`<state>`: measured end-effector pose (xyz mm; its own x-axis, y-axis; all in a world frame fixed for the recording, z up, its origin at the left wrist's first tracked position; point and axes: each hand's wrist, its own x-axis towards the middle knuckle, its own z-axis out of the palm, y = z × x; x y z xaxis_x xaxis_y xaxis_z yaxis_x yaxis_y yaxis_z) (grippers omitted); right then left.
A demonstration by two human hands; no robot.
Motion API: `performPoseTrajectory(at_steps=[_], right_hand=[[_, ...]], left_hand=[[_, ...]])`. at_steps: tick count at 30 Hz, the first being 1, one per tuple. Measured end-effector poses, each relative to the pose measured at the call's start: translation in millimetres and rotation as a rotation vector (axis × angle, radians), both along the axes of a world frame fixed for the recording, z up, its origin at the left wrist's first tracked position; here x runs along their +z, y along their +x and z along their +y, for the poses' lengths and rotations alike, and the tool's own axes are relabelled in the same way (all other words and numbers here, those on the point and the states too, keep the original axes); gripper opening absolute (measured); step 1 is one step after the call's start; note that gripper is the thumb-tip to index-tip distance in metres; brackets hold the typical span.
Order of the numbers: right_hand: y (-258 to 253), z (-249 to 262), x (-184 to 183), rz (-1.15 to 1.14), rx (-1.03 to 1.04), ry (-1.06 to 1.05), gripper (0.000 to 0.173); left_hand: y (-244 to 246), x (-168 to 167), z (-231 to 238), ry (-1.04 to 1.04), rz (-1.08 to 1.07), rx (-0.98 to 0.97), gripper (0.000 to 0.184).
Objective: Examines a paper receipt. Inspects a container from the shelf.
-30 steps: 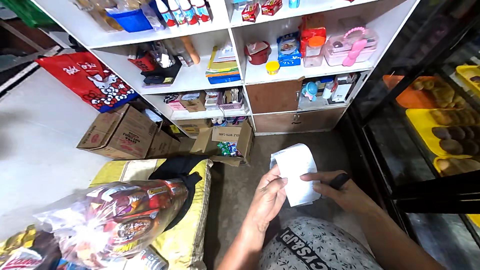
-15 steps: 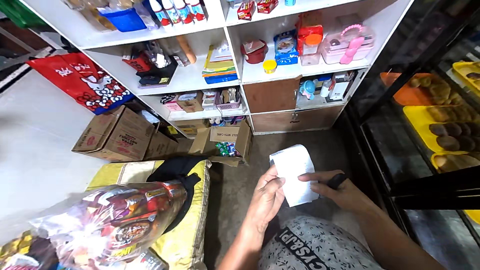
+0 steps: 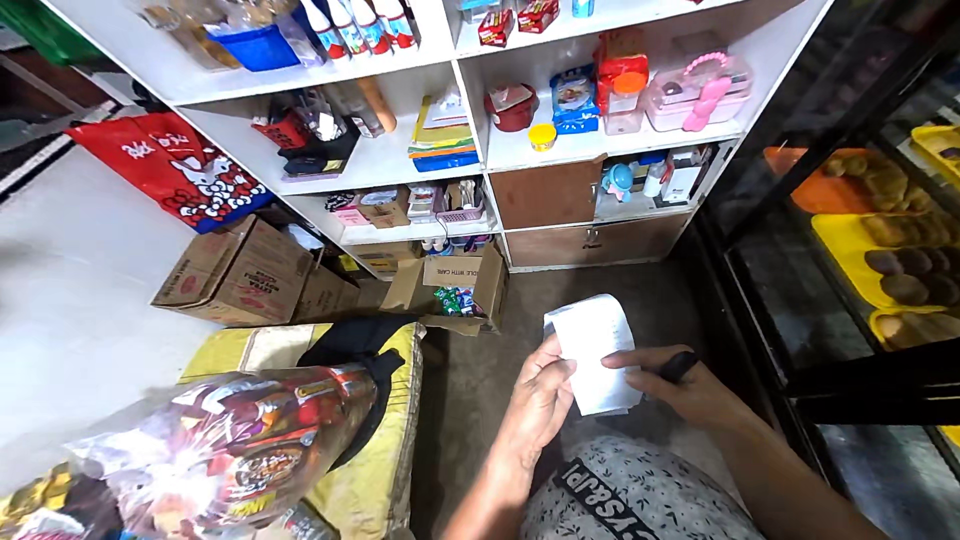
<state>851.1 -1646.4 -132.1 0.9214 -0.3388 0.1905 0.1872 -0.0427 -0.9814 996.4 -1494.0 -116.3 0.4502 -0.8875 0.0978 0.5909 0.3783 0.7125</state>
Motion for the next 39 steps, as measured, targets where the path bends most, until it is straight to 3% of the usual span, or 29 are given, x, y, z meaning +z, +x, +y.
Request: performPoseTrajectory(at_steps=[39], right_hand=[[1.3,-1.2,-0.1,0.022,0.022,-0.005,0.022]], left_hand=[[0.7,2.1,-1.2,0.052,0.047,0.032,0.032]])
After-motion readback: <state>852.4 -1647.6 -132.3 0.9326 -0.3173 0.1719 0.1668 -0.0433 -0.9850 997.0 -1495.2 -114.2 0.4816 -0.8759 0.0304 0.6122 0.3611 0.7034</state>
